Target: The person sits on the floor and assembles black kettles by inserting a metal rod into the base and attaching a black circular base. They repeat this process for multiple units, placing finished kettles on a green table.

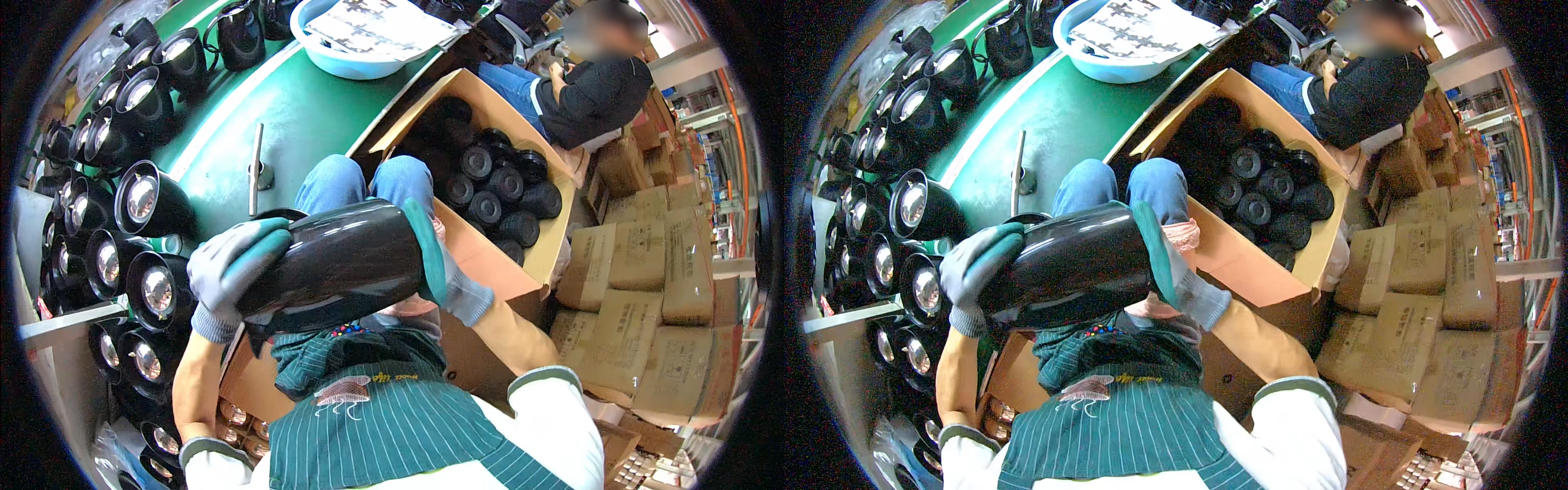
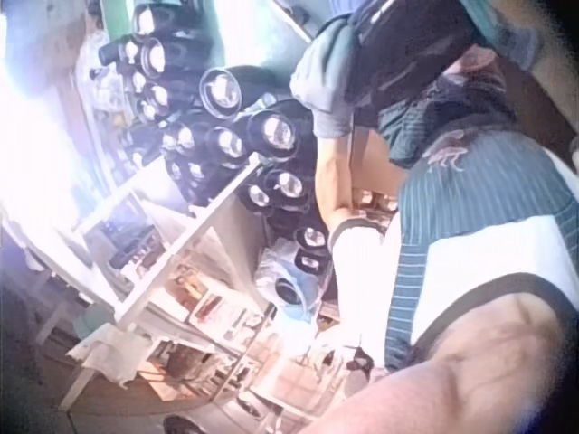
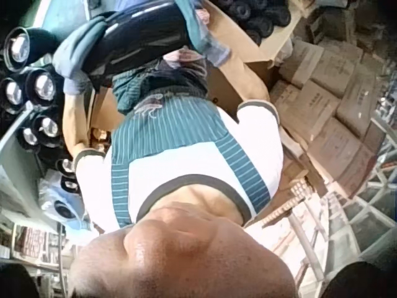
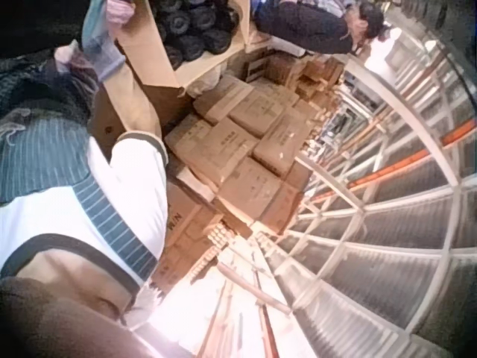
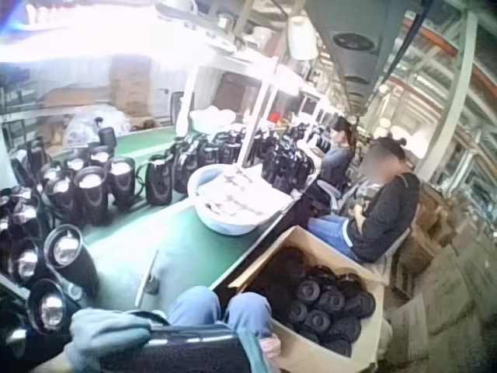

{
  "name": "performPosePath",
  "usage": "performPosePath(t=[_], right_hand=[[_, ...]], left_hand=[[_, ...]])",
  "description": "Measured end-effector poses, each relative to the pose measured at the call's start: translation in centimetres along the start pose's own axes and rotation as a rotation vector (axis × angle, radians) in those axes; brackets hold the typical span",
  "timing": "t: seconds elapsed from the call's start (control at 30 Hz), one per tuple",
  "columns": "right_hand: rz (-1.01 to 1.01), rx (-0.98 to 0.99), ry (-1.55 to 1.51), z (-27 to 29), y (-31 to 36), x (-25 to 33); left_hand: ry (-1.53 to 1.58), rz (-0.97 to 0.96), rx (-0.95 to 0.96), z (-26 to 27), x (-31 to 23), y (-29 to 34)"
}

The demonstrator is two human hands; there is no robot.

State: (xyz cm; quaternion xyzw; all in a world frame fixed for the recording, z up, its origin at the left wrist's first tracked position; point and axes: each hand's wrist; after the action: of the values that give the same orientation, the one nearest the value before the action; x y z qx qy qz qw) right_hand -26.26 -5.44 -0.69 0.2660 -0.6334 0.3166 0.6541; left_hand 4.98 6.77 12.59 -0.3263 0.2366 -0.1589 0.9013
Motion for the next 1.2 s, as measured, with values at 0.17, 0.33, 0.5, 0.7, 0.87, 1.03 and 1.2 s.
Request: performPosePath(t=[0.17,0.33,0.5,0.7,0.87,1.03,1.2], right_hand=[[0.351,0.078,0.442,-0.8,-2.1,9.5],[0.472,0.088,0.272,-1.4,-3.0,11.0],[0.102,-0.1,-0.054,-0.5,-0.1,1.2],[-0.1,-0.216,-0.309,3.6,-0.6,4.9],[0.012,-0.087,0.279,4.2,-4.6,14.9],[-0.097,-0.055,1.012,-3.6,-3.9,12.1],[0.181,-0.342,0.617,-4.7,-4.5,6.7]], left_hand=[[0.898,0.894,-0.08,-6.2,5.8,12.5],[1.425,1.089,-0.112,-9.8,5.7,16.8],[-0.048,0.106,0.05,-1.7,-1.9,-1.5],[-0.001,0.108,-0.15,-6.5,-3.3,1.8],[0.198,-0.054,0.417,-7.6,-1.9,4.3],[-0.302,0.611,0.077,-10.8,9.6,7.3],[-0.49,1.113,0.461,-16.0,16.6,4.9]])
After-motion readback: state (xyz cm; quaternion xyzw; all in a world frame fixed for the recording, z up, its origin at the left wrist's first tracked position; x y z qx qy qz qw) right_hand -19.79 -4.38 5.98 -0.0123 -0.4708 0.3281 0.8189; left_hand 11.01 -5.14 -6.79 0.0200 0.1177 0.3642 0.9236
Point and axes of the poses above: each hand's wrist, its own y-axis away from the middle knuckle, its own z-axis out of the back of the hand, x = y × z, and after that the axes turned 1 degree about -z, right-handed
